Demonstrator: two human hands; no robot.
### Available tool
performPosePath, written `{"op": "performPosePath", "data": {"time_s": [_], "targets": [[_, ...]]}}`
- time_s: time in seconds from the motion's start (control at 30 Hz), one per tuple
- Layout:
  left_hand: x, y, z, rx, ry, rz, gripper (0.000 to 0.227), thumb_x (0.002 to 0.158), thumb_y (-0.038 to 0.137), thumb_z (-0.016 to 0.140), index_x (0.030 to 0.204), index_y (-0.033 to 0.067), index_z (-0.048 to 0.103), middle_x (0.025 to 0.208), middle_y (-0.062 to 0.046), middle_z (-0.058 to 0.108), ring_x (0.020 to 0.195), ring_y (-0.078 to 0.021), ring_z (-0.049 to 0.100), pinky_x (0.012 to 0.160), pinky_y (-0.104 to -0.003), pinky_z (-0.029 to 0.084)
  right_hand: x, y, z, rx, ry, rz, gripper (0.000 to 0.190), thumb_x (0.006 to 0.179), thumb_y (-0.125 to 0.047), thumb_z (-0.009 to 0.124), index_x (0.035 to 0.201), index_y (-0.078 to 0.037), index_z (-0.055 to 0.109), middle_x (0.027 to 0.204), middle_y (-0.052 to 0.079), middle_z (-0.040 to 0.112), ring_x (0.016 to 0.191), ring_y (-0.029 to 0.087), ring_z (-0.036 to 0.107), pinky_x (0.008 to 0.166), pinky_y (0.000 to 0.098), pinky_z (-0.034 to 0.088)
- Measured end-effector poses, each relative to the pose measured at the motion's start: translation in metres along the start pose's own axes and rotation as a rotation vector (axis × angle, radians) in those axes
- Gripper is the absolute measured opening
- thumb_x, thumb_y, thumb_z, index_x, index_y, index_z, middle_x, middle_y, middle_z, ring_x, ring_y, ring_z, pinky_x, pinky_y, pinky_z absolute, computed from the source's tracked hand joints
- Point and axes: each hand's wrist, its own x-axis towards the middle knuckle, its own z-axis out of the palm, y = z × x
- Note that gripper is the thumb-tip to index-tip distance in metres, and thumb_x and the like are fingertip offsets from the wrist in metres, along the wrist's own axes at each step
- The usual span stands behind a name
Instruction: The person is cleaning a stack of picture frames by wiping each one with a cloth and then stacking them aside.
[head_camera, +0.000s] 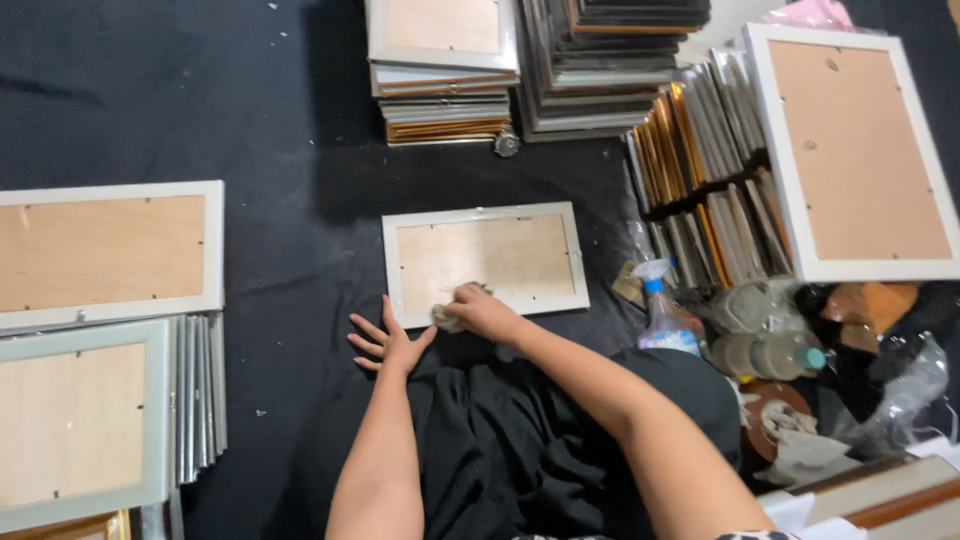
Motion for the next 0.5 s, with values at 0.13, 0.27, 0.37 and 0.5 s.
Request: {"op": "performPosePath", "data": {"time_s": [0.13,0.27,0.37,0.5], "targets": [[0.023,-0.006,0.014,0.026,0.023,-0.008,0.112,0.080,0.072,0.068,0.159,0.0519,-0.009,0.163,-0.007,-0.042,0.152,-0.0432,-0.028,0.118,-0.073,-0.013,0.072,-0.030,0.007,0.006,0.138,-0.005,0.032,0.082,-0.020,0.074,0.114,-0.021,0.065,0.107,0.002,0.051,0.100,0.026,0.056,0.095,0.0384,0.046],[0.062,-0.024,0.042,0.205,0.064,-0.134,0.099,0.087,0.073,0.056,0.161,0.0439,-0.003,0.162,-0.004,-0.045,0.151,-0.0407,-0.031,0.116,-0.074,-0.012,0.084,-0.045,0.015,-0.173,0.173,-0.182,0.030,0.087,-0.018,0.072,0.116,-0.020,0.069,0.116,0.006,0.054,0.094,0.028,0.053,0.090,0.0374,0.045],[0.039,-0.018,0.027,0.066,0.042,-0.094,0.091,0.092,0.073,0.049,0.160,0.0481,-0.006,0.162,-0.003,-0.044,0.149,-0.0423,-0.033,0.114,-0.074,-0.016,0.114,-0.035,0.004,-0.163,0.180,-0.100,0.025,0.092,-0.017,0.066,0.117,-0.019,0.069,0.109,0.006,0.056,0.094,0.030,0.057,0.084,0.0397,0.049],[0.033,-0.015,0.021,0.008,0.027,-0.027,0.090,0.091,0.081,0.042,0.158,0.0553,-0.011,0.164,-0.004,-0.040,0.150,-0.0447,-0.030,0.115,-0.073,-0.015,0.176,0.019,0.021,-0.109,0.184,0.345,0.043,0.101,-0.022,0.057,0.141,-0.040,0.055,0.115,0.003,0.052,0.103,0.031,0.059,0.078,0.0449,0.063]]}}
